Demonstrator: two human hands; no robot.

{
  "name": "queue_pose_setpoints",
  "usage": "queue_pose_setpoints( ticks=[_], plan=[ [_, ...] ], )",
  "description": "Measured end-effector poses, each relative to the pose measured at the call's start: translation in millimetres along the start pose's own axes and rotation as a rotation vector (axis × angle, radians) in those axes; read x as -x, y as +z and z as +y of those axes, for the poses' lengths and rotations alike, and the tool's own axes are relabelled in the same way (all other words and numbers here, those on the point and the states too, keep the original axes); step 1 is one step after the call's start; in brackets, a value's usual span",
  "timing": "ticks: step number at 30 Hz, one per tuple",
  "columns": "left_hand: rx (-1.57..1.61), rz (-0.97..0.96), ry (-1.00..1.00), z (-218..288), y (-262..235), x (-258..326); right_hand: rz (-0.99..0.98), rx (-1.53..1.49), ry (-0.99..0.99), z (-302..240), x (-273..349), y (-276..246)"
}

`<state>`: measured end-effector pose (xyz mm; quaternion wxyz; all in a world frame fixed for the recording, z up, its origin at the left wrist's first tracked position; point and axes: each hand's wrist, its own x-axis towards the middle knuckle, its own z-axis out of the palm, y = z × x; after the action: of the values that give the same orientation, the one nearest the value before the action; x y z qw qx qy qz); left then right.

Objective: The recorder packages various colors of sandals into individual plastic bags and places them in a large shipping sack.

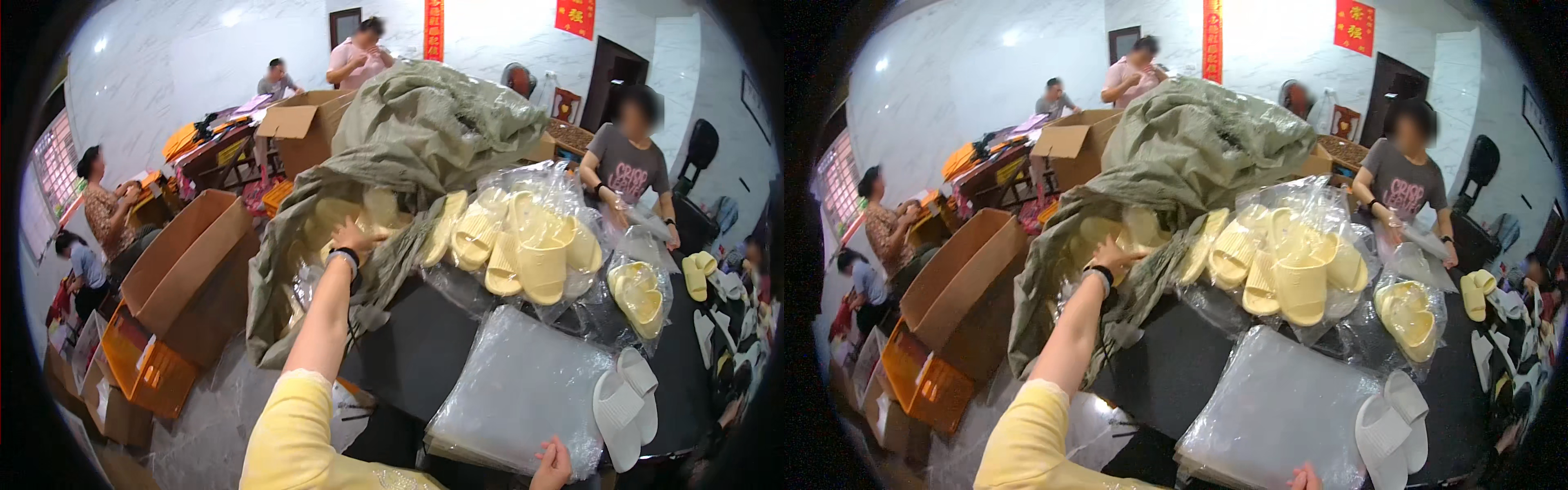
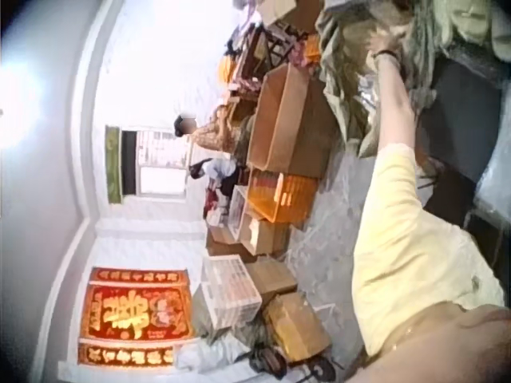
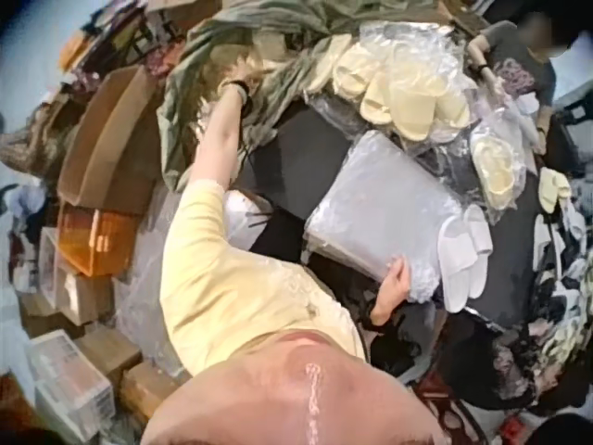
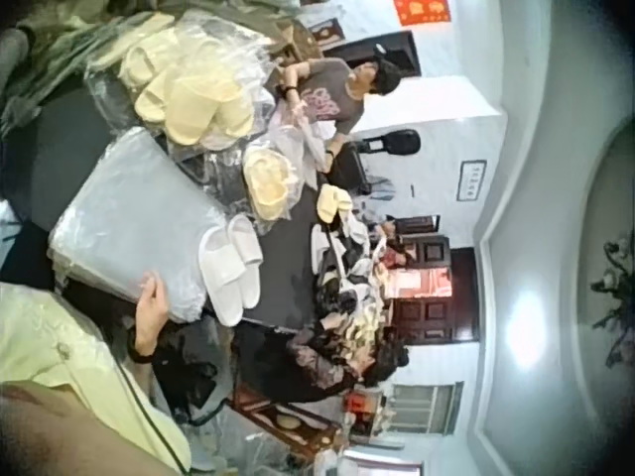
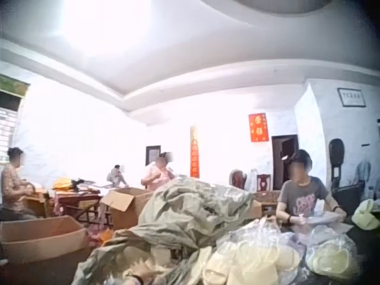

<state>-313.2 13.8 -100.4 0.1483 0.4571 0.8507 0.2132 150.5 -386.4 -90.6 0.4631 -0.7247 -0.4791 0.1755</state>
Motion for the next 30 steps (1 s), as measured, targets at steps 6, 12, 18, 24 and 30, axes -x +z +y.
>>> queue_pose_setpoints(
  ticks=[6,12,18,24,30],
  plan=[
    [0.133,-0.004,0.134,-12.8,28.5,-42.9,0.006,0.063,-0.032,6.4,9.8,5.5],
    [-0.013,0.155,0.177,-21.0,35.1,-47.4,0.003,-0.129,0.036,24.3,9.5,11.6],
    [0.176,0.398,0.141,-20.7,-36.3,-25.8,0.005,-0.172,-0.001,36.9,12.3,1.9],
    [0.208,0.561,0.401,32.0,-140.8,-2.3,-0.055,-0.143,0.019,35.7,9.4,-5.8],
    [0.247,0.379,0.549,126.3,-215.1,22.7,-0.031,-0.208,0.025,34.1,4.9,-1.5]
  ],
)
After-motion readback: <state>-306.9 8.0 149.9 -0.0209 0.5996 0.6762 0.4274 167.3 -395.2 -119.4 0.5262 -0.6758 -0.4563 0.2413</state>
